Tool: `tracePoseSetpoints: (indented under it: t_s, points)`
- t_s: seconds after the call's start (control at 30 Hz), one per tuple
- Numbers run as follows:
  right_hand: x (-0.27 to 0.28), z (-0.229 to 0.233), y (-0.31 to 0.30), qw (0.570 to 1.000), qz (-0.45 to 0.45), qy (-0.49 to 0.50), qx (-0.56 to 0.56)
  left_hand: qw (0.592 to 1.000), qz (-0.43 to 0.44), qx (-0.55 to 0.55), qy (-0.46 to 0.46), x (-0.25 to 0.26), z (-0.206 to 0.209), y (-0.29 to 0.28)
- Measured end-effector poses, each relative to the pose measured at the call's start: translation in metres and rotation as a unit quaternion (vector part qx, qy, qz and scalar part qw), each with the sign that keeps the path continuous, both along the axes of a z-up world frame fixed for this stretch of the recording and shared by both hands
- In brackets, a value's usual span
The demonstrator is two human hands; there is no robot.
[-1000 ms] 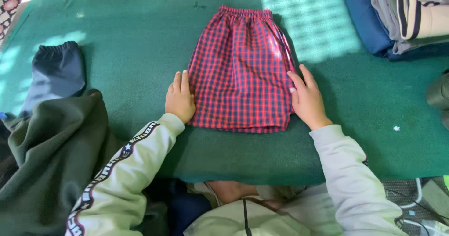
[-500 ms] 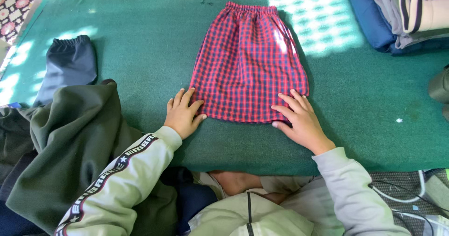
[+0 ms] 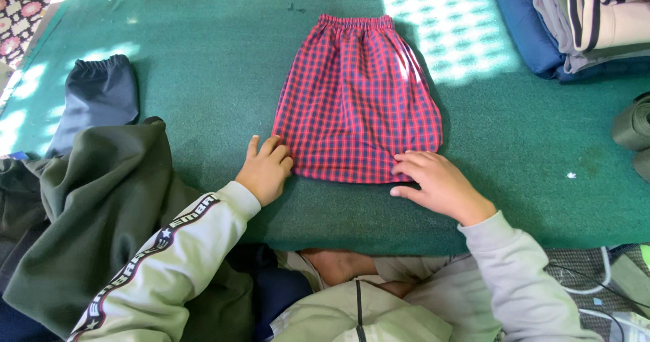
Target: The person folds a red and blue checkered short, then a pair of dark green sweatpants, and finally a pair of dark grey trousers. Each item is smoothed, folded in half, and then folded again before being placed on a growing stack.
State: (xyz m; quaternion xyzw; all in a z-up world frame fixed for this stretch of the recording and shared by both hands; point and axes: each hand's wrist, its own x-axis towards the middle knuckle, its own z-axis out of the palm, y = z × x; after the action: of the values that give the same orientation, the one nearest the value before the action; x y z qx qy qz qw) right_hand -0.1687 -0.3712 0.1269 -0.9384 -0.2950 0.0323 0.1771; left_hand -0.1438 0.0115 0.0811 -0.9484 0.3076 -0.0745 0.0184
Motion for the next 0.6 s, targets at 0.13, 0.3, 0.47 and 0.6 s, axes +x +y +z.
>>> tracePoseSetpoints:
  t_s: [0.13, 0.3, 0.47, 0.6]
  points:
    - [0.047, -0.008, 0.016, 0.994, 0.026, -0.107, 0.015, 0.977, -0.025, -0.209, 0.017, 0.038, 0.010, -0.032]
    - [0.165, -0.054, 0.073, 0.991, -0.084, -0.106, 0.010, 0.960, -0.010, -0.278, -0.018, 0.147, 0.001, -0.144]
    - [0.190, -0.091, 0.061, 0.974, -0.194, -0.116, -0.010, 0.964, 0.154, -0.214, 0.027, 0.199, -0.030, -0.167]
    - [0.181, -0.086, 0.026, 0.955, -0.253, -0.146, -0.046, 0.965, 0.194, -0.177, 0.009, 0.204, -0.047, -0.121]
